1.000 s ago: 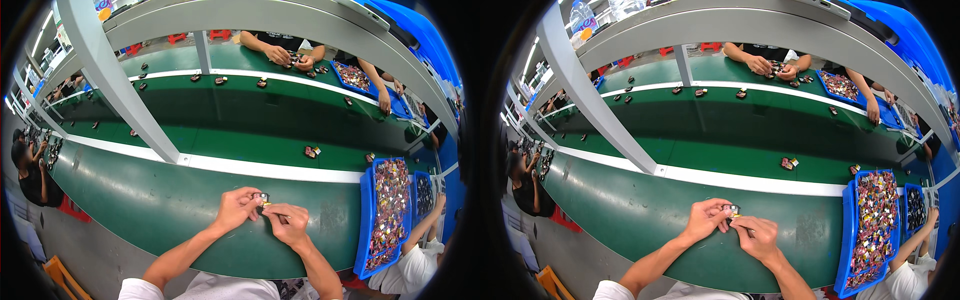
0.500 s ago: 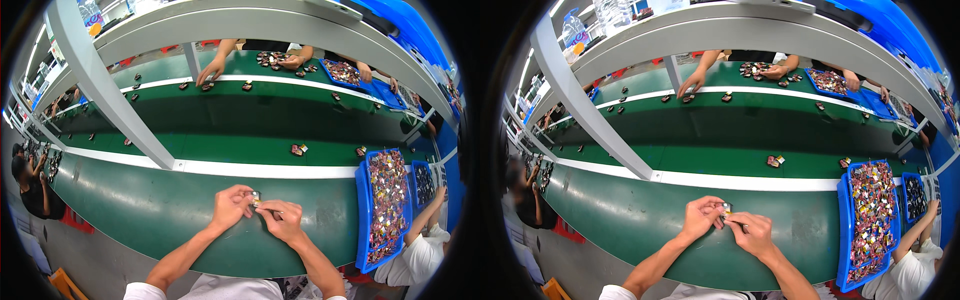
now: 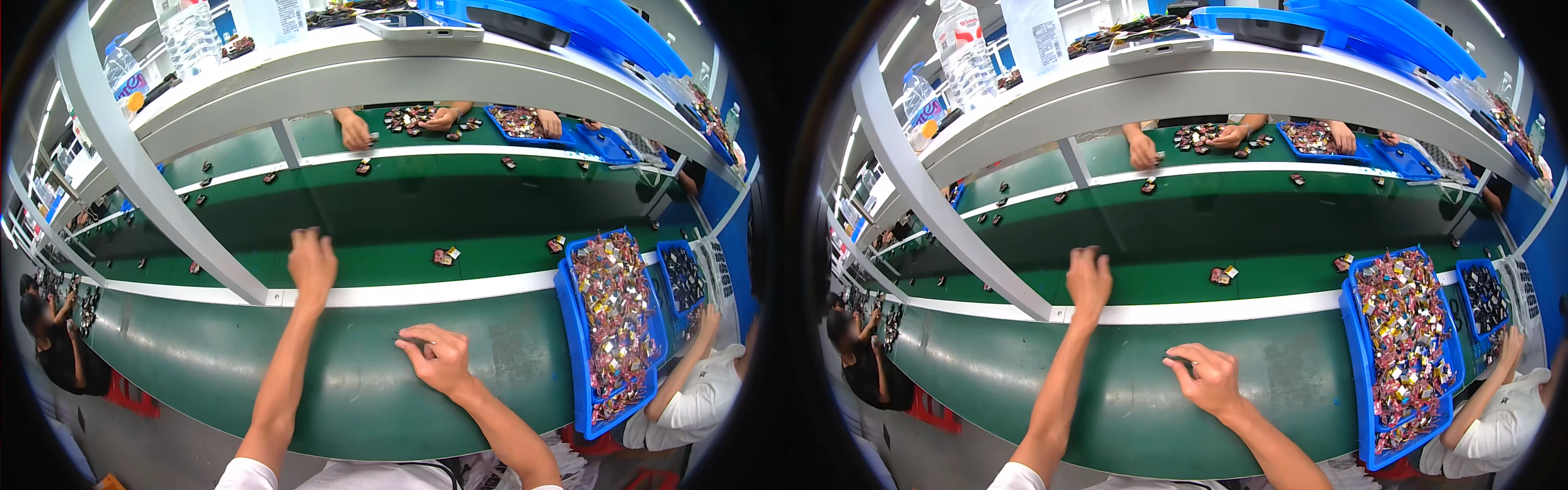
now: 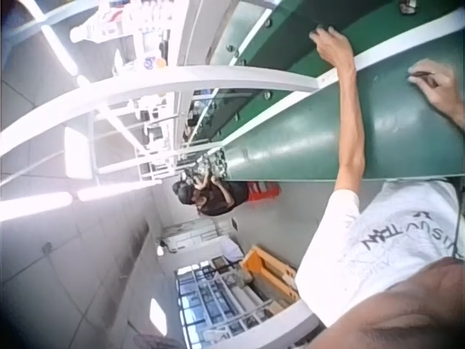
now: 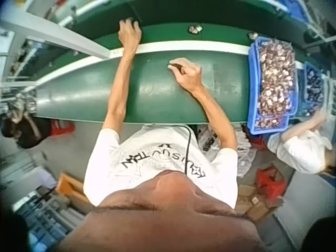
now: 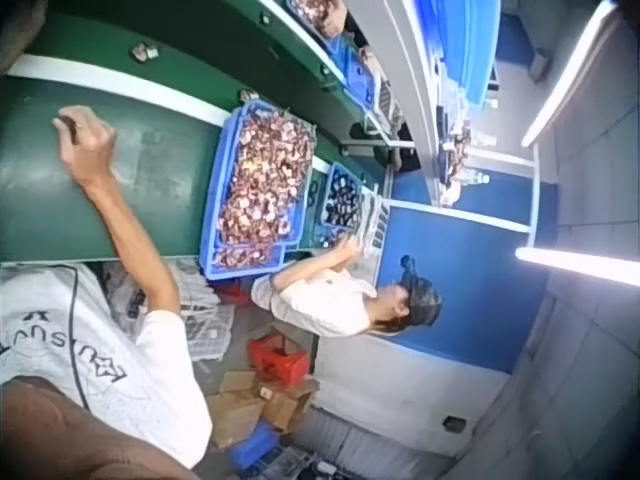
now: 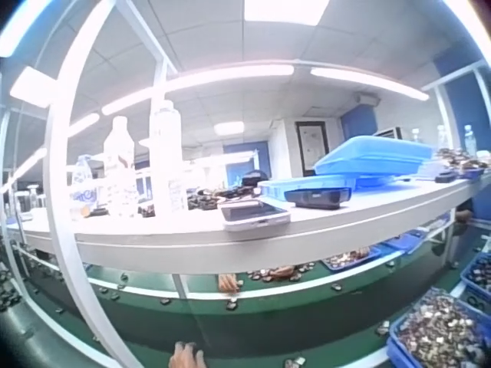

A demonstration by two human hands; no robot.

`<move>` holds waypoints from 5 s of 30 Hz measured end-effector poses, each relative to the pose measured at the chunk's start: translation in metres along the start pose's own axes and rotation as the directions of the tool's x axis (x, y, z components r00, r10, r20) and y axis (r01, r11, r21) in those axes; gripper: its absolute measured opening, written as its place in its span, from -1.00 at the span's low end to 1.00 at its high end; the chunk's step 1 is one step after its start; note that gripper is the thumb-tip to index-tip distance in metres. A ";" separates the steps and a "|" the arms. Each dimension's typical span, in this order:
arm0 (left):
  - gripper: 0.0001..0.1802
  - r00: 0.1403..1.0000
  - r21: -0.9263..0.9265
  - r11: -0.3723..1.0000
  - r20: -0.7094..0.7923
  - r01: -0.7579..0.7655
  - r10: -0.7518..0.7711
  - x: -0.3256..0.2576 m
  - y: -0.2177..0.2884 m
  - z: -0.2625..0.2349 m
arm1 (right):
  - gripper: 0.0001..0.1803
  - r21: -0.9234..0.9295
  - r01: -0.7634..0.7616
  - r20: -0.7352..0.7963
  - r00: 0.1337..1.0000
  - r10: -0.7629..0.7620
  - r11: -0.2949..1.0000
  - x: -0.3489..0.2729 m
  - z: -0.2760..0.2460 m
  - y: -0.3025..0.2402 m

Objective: The recorder is assembling small electronic components on a production line using tweezers.

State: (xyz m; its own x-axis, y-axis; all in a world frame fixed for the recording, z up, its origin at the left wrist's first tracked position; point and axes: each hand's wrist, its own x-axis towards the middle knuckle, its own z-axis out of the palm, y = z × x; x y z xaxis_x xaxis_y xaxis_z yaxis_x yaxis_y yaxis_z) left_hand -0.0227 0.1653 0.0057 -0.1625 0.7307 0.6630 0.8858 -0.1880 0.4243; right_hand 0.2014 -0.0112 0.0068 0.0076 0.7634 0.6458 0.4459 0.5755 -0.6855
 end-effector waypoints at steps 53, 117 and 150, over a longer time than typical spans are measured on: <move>-0.81 0.812 -0.663 0.554 0.582 0.502 -0.040 -0.130 0.066 -0.078 | -0.87 0.179 -0.425 -0.008 0.901 0.433 0.887 -0.007 0.001 0.004; -0.68 0.550 -0.557 0.157 0.831 0.816 0.088 -0.124 0.052 -0.075 | -0.91 0.304 -0.354 0.041 0.932 0.359 0.884 -0.010 -0.002 0.002; -0.76 0.616 -0.614 0.147 0.787 0.775 0.038 -0.127 0.050 -0.076 | -0.89 0.199 -0.320 0.090 0.947 0.308 0.926 -0.007 -0.005 -0.004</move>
State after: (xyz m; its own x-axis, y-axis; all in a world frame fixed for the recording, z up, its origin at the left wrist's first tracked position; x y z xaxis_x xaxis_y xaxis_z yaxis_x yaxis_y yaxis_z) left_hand 0.0096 0.0133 -0.0103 0.2760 0.9592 -0.0606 -0.2624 0.1359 0.9553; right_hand 0.2040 -0.0203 0.0062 0.0639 0.9268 0.3700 0.2324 0.3468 -0.9087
